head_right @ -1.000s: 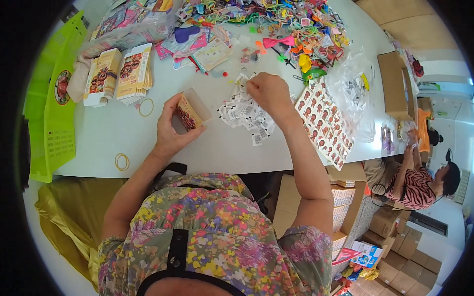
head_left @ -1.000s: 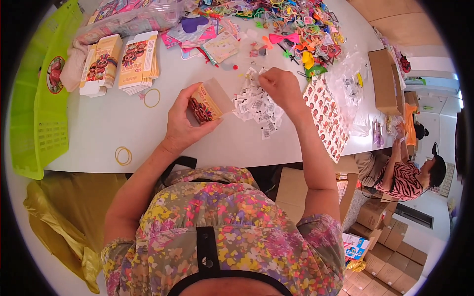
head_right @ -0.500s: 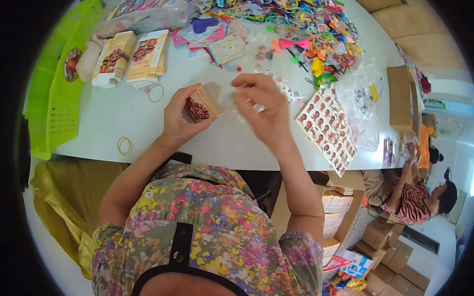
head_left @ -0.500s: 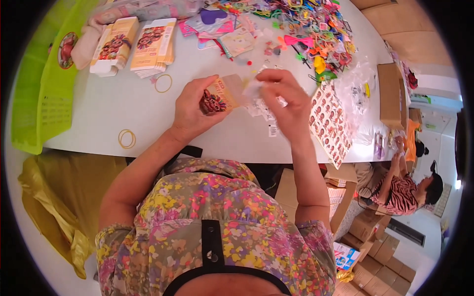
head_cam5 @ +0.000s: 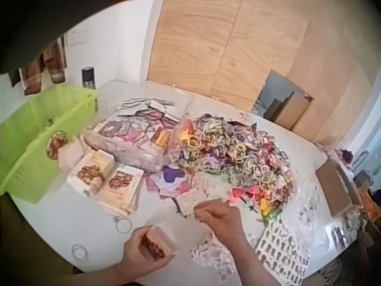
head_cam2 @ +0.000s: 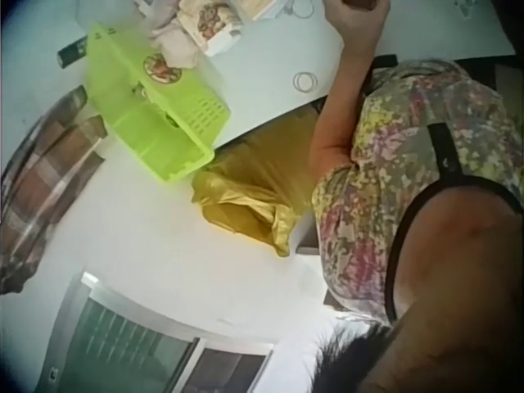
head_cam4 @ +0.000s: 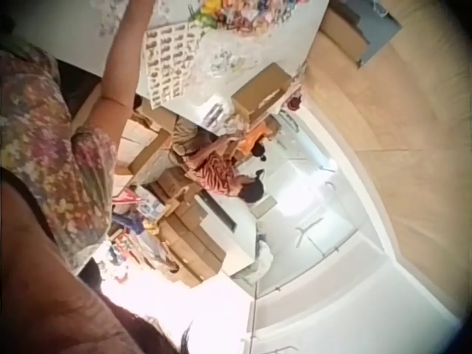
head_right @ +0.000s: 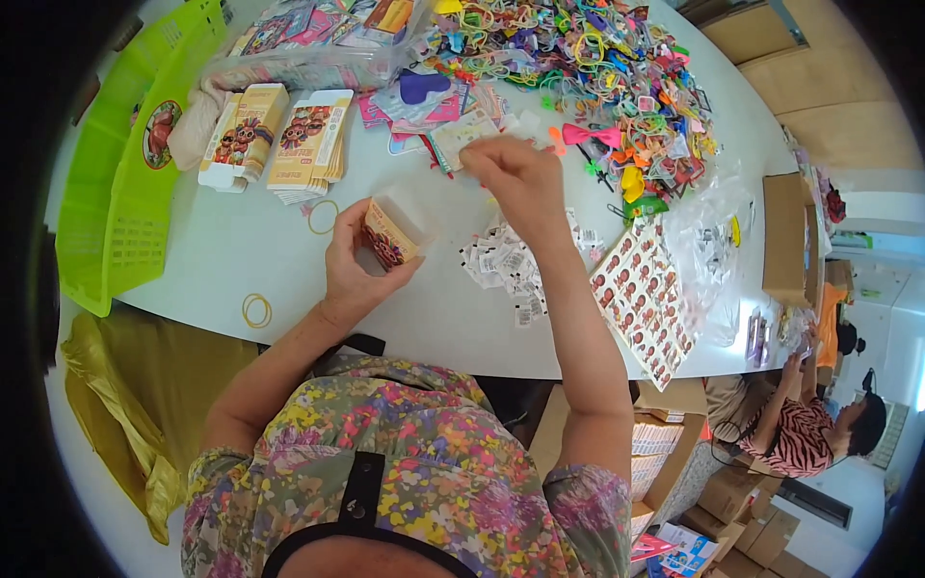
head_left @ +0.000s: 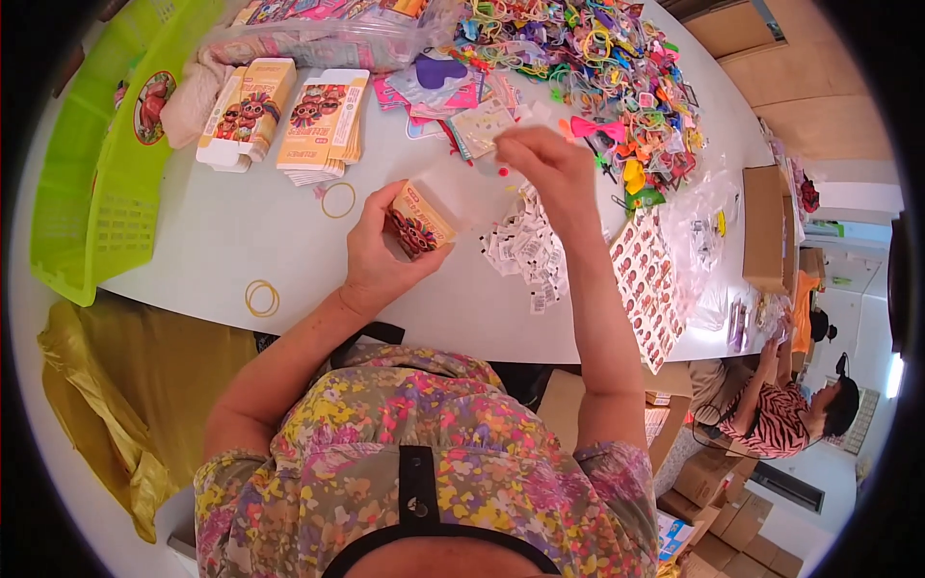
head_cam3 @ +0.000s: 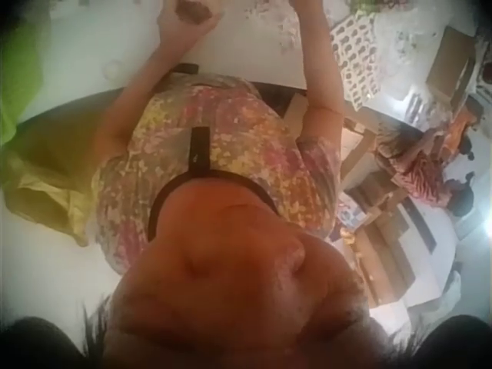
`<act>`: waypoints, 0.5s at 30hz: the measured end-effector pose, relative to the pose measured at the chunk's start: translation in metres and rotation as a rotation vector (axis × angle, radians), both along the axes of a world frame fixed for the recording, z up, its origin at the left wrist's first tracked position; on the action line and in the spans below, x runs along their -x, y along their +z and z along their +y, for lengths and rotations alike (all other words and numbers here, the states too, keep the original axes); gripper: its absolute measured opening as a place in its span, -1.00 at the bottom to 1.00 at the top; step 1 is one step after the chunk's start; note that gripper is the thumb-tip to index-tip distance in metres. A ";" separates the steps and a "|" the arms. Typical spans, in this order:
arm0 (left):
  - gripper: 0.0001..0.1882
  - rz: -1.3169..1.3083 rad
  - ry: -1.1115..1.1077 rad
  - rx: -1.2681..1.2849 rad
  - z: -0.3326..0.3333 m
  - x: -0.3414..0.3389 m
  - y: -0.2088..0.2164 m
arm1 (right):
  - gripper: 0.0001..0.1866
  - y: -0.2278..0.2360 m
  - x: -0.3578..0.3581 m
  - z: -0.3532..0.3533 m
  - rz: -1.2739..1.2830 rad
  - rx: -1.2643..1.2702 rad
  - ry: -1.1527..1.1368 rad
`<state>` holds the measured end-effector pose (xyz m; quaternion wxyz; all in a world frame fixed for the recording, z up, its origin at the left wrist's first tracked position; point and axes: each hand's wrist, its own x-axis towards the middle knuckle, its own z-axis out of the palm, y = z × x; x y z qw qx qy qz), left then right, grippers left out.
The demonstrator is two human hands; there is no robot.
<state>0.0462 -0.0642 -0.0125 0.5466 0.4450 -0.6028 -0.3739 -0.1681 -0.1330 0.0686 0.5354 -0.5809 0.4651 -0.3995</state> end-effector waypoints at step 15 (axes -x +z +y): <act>-0.20 -0.018 -0.016 0.050 -0.006 0.003 0.000 | -0.90 -0.038 0.001 -0.029 1.271 0.814 -0.239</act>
